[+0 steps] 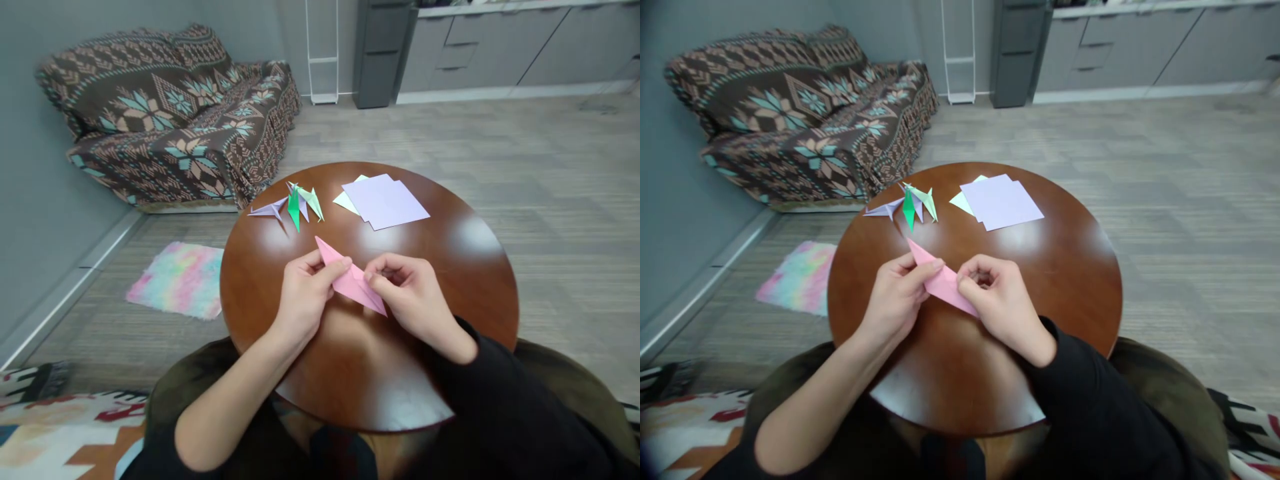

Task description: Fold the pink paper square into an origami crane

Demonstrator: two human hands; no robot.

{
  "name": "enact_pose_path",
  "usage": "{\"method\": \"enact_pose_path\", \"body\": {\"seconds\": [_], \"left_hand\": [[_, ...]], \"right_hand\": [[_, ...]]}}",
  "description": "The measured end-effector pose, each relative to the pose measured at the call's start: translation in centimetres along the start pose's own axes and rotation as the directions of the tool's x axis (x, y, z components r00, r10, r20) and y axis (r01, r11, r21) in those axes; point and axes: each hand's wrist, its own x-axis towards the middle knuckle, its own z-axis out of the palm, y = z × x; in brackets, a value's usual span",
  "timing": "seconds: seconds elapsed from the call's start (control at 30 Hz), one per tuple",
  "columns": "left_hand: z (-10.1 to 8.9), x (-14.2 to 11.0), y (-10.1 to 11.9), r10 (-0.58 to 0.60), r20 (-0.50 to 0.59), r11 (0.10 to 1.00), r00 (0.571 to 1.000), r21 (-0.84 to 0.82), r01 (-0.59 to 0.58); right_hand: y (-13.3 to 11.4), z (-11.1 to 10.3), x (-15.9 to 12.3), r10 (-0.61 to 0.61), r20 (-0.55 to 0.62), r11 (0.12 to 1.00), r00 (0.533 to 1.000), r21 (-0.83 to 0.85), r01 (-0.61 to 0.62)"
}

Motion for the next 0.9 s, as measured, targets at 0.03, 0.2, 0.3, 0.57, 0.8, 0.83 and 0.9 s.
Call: {"method": "enact_pose_path", "body": {"seconds": [0.03, 0.2, 0.3, 0.57, 0.8, 0.83, 0.9], "left_hand": [[0.0, 0.1, 0.0, -0.006, -0.009, 1.000, 1.000, -0.016, 0.005], [-0.4, 0.8, 0.1, 0.047, -0.029, 0.999, 0.999, -0.020, -0.047], [-0.9, 1.4, 0.5, 0.115, -0.124, 0.991, 0.986, -0.047, -0.122], [-1.2, 0.4, 1.8, -0.260, 0.372, 0.939, 0.891, 0.312, 0.144], [-2.2, 0.9, 3.0, -0.259, 0.403, 0.944, 0.878, 0.299, 0.141], [-2.5, 1.1, 3.2, -0.245, 0.391, 0.946, 0.887, 0.298, 0.130], [-3.0, 1.5, 3.2, -0.191, 0.339, 0.949, 0.921, 0.305, 0.084]], "right_hand": [[0.0, 0.0, 0.0, 0.004, 0.003, 1.000, 1.000, -0.003, -0.004], [-0.1, -0.2, 0.0, 0.035, 0.038, 0.999, 0.999, -0.018, -0.035], [0.0, -0.5, 0.0, 0.096, 0.137, 0.994, 0.986, -0.070, -0.087], [0.4, -1.4, 1.4, -0.002, -0.046, 0.984, 0.999, 0.177, 0.010], [0.7, -2.1, 1.5, -0.053, -0.034, 0.993, 0.998, 0.107, 0.056], [0.7, -2.3, 1.6, -0.071, -0.065, 0.994, 0.995, 0.082, 0.076], [0.7, -2.7, 1.8, -0.097, -0.092, 0.995, 0.991, 0.028, 0.099]]}}
